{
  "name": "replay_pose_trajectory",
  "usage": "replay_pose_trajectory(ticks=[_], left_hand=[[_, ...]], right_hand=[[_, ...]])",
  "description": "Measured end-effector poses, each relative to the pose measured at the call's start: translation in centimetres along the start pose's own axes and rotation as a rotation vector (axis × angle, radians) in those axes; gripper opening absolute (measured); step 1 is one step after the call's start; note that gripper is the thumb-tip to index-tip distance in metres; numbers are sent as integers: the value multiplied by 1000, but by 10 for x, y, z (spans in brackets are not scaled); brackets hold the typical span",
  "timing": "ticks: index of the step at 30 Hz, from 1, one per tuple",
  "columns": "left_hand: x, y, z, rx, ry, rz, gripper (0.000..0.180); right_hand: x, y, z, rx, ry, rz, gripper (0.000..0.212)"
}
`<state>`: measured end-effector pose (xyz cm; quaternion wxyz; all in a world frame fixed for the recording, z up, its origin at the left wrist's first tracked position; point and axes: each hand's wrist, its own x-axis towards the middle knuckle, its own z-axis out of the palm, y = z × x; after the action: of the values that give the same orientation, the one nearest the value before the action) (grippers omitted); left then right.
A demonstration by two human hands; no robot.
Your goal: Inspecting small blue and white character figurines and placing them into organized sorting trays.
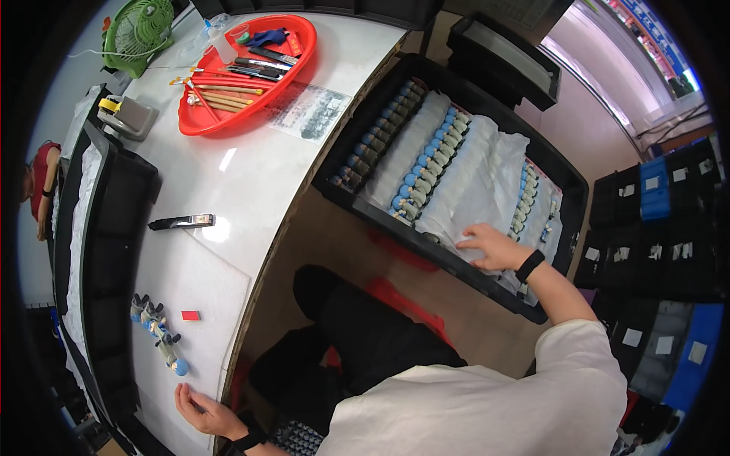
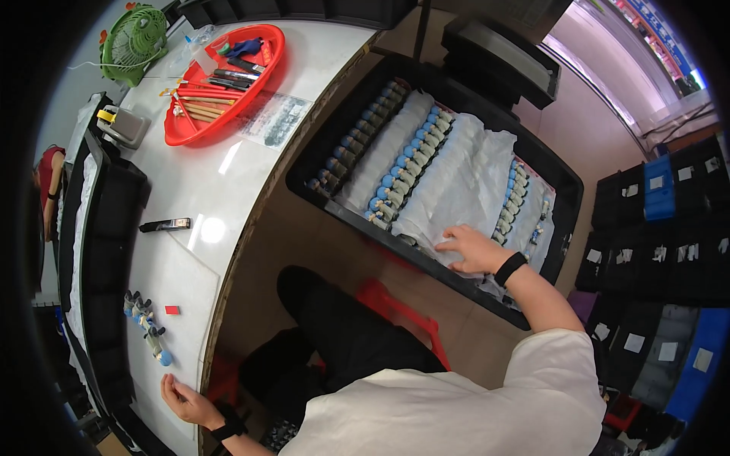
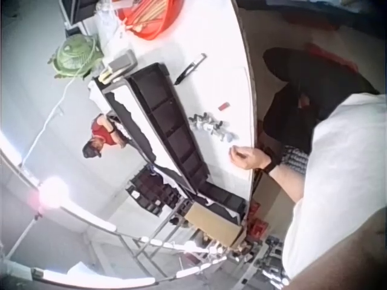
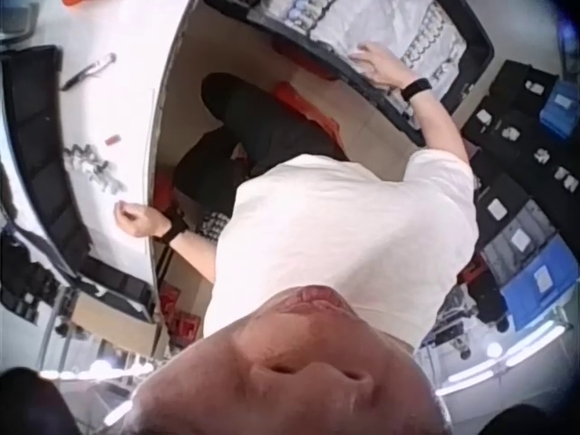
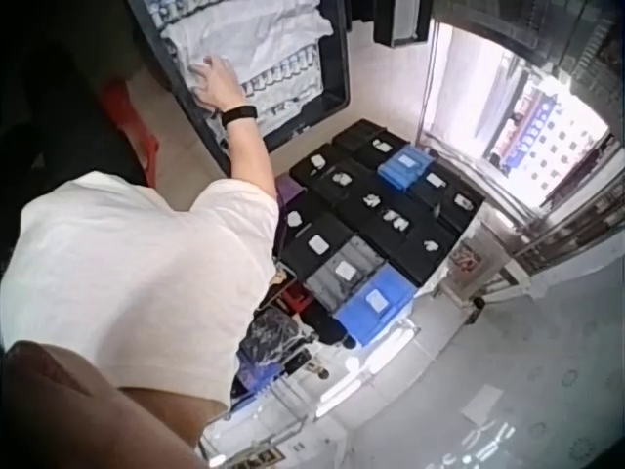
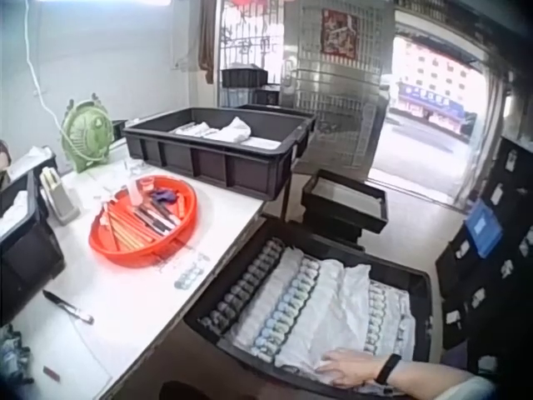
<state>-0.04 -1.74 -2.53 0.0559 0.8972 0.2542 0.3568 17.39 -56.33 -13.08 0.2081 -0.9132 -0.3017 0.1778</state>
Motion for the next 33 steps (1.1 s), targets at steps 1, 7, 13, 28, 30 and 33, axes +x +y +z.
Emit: replay_pose_trajectory(ticks=[1,7,13,28,30,33], left_hand=[[0,0,1,-11,3,-8,17],[0,2,-2,-1,12,-15,17],[-1,0,-2,11,36,19,17],[1,7,-3,9,24,-2,17],[1,6,-3,10,28,11,17],[1,6,-3,17,27,29,17]], right_hand=[[-4,-5,6,-2,1,2,30],[4,-11,4,-113,-11,31,24],[36,-24,3,316,296,181,11],[41,-7,25,718,-170,196,25],[38,-1,20,639,-191,221,24],[44,10,14,712,5,483,26]])
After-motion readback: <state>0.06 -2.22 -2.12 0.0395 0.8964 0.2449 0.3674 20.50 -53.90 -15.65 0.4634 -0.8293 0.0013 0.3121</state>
